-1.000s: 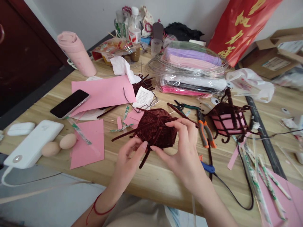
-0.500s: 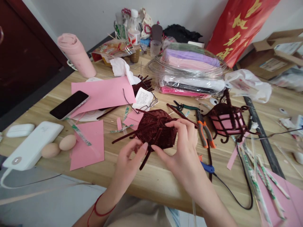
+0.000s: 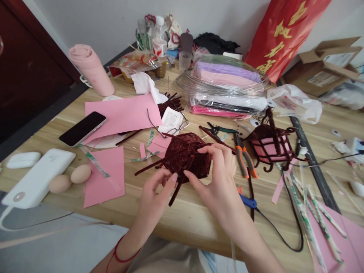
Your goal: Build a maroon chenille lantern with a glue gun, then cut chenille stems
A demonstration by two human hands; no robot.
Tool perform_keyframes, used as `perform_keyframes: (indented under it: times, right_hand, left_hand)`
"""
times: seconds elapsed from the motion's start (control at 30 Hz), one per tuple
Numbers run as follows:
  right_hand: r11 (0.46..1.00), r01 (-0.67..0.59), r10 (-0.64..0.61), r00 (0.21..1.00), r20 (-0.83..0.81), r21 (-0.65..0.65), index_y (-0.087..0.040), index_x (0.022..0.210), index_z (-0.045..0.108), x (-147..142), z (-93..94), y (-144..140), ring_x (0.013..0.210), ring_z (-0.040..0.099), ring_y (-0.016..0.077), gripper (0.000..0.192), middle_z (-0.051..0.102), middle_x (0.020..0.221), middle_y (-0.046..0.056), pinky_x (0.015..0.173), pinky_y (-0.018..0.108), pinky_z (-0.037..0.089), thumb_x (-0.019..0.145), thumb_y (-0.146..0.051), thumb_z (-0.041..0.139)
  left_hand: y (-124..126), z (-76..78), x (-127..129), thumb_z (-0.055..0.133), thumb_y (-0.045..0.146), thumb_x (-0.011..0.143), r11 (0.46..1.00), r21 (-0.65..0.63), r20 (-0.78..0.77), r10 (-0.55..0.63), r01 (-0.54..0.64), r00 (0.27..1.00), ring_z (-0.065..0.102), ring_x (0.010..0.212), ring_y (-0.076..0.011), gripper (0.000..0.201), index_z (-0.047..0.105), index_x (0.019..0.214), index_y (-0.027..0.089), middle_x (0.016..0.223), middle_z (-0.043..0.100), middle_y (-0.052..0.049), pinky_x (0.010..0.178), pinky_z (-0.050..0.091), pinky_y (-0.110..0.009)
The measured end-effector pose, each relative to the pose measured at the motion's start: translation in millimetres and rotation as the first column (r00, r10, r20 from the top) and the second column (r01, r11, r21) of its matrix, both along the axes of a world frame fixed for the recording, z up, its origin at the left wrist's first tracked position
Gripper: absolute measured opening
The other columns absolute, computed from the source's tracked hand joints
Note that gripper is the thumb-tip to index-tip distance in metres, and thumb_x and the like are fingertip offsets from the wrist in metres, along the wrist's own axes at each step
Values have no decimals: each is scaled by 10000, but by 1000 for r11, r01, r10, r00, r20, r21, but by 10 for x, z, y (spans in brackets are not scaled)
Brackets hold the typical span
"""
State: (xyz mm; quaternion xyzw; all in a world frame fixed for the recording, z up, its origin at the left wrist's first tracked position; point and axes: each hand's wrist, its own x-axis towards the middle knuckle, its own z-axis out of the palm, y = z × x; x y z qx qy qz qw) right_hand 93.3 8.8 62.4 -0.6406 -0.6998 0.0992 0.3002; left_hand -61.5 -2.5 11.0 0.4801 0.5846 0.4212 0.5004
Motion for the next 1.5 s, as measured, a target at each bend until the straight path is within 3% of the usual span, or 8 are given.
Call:
perform_keyframes:
  times: [0.53,1.5]
  right_hand:
    - [991,119,-120,993,9,53,-238,987,538,-66,27,83,1016,488,279,115,542,1103,81,867,443,375,903,-304,580]
    - [986,153,-154,988,7,61,-237,996,525,-124,-3,64,1041,460,295,144,531,1142,94,886,475,353,869,-282,577]
  left_hand:
    - [9,38,28,591,377,809,1000,-9,-11,17,-17,1000,479,639,-140,232,553,663,200,628,503,21,627,387,-236]
    - [-9,28,35,606,403,810,999,-25,-3,35,-35,999,501,669,-151,235,559,698,203,666,523,9,644,410,-243]
